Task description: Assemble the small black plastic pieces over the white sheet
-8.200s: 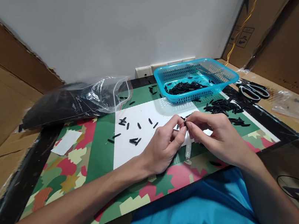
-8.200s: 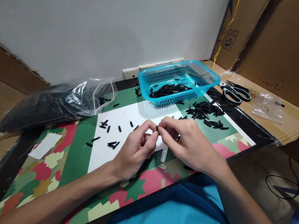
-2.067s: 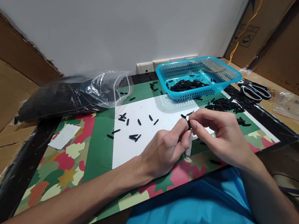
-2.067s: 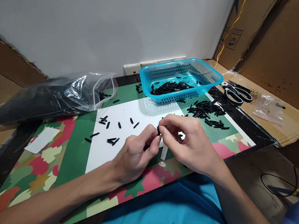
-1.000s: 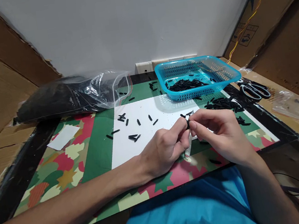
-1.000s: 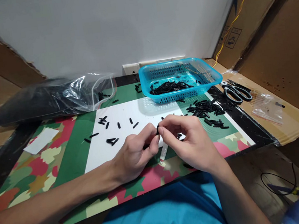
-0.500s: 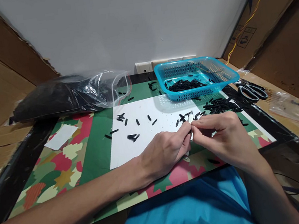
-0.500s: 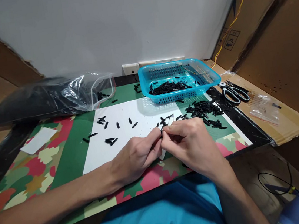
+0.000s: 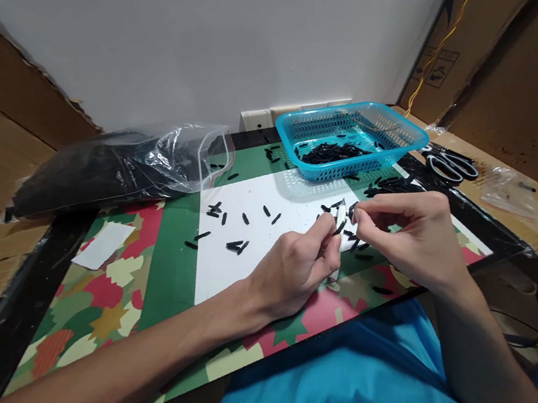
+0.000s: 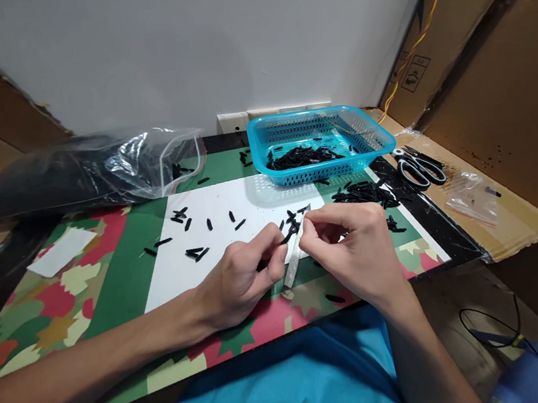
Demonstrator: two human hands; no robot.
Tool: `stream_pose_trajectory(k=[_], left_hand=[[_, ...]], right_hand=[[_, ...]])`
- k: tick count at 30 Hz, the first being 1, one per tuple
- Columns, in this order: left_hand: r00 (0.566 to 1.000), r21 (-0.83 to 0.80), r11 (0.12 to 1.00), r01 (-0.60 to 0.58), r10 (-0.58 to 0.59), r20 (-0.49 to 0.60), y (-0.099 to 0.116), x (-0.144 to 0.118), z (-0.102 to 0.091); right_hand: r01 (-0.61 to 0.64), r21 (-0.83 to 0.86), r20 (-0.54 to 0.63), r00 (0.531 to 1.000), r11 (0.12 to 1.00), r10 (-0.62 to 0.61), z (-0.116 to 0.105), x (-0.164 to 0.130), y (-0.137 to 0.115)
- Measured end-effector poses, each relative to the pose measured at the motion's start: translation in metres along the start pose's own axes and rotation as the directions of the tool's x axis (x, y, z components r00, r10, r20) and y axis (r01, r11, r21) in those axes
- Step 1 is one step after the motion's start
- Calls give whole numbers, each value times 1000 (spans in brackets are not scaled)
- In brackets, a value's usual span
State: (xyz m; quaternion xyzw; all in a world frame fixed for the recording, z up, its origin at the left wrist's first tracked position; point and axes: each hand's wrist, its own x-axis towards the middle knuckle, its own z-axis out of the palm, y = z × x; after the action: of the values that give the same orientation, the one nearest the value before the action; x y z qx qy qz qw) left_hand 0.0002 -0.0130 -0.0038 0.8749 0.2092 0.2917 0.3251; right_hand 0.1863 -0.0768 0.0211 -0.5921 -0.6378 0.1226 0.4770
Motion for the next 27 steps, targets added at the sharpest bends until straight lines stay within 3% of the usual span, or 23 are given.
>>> stream_pose_trajectory(k=[7,11,18,27], left_hand=[[994,-122,987,104,-107,-14,2,2,-2],[986,-243,955,169,-164,41,3,2,-7],[971,-404,884,235,-233,57,-1,3,-7],[962,-521,811,266,-261,84,-2,6,-7]], right_hand=[[-35,142,132,991,989,17,-1,1,1],[-40,146,135,991,989,20,-1,3,1],[7,13,40,999,1000,-7,-1,4,7],[16,221,123,991,975,-44,0,3,6]])
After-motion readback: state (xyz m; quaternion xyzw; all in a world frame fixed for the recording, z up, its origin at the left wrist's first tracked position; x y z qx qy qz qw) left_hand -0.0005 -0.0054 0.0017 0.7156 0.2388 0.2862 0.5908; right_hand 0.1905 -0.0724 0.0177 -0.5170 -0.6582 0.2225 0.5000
